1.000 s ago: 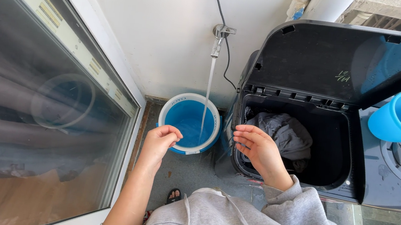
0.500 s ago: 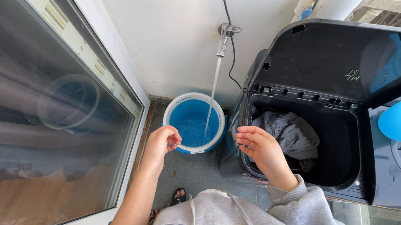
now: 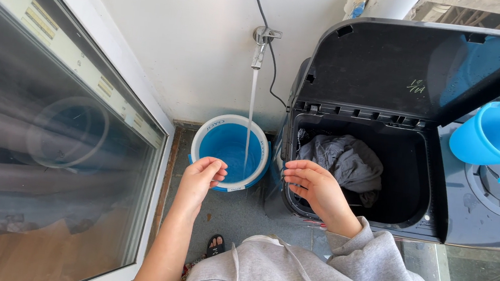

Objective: The person loads clothes into a top-loading washing machine, adds detergent, and pours water from a bucket into the machine. They repeat the process with additional garments from a blue laundry bag.

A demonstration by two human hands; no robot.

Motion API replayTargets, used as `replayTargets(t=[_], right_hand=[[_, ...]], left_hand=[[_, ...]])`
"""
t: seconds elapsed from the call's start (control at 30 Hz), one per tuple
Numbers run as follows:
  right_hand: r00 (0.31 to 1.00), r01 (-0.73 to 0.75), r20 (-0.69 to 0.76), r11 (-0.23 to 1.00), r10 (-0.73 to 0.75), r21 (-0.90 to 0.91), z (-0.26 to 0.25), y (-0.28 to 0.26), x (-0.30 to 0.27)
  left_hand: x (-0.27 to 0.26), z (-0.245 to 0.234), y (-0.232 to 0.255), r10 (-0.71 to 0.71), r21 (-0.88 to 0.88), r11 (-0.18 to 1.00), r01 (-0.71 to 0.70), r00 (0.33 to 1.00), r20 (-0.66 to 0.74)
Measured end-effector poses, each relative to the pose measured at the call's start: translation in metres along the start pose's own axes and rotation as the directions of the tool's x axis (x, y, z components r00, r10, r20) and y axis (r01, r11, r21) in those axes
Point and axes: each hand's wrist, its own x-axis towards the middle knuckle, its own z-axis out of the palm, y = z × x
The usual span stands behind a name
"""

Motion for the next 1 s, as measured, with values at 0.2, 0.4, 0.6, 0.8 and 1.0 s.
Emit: replayTargets(t=[0.2,0.4,0.6,0.8,1.0], right_hand=[[1.000,-0.015,-0.007,1.000,0.015,0.011,-0.009,-0.001,-0.003],[0.999,-0.047,-0.008,0.999,0.047,0.017,-0.016,0.008,0.001],[0.998,-0.061,-0.008,0.998,0.061,0.026,-0.016,0.009,0.001],[0.998,-0.067,-0.004,0.997,0.067,0.027,-0.011,0.009,0.000],[0.998,-0.067,-0.006,0.997,0.067,0.024,-0.008,0.013,0.003]], left_hand=[[-0.007,0.009,0.005,0.009,0.064,0.998,-0.010,1.000,0.012],[-0.008,0.011,-0.004,0.043,0.028,0.999,-0.043,0.999,0.013],[-0.004,0.009,-0.014,0.070,0.012,0.997,-0.070,0.998,-0.001],[-0.005,0.004,-0.012,0.046,0.034,0.998,-0.045,0.999,-0.015],[-0.006,-0.001,-0.011,0.042,0.018,0.999,-0.042,0.999,-0.031]])
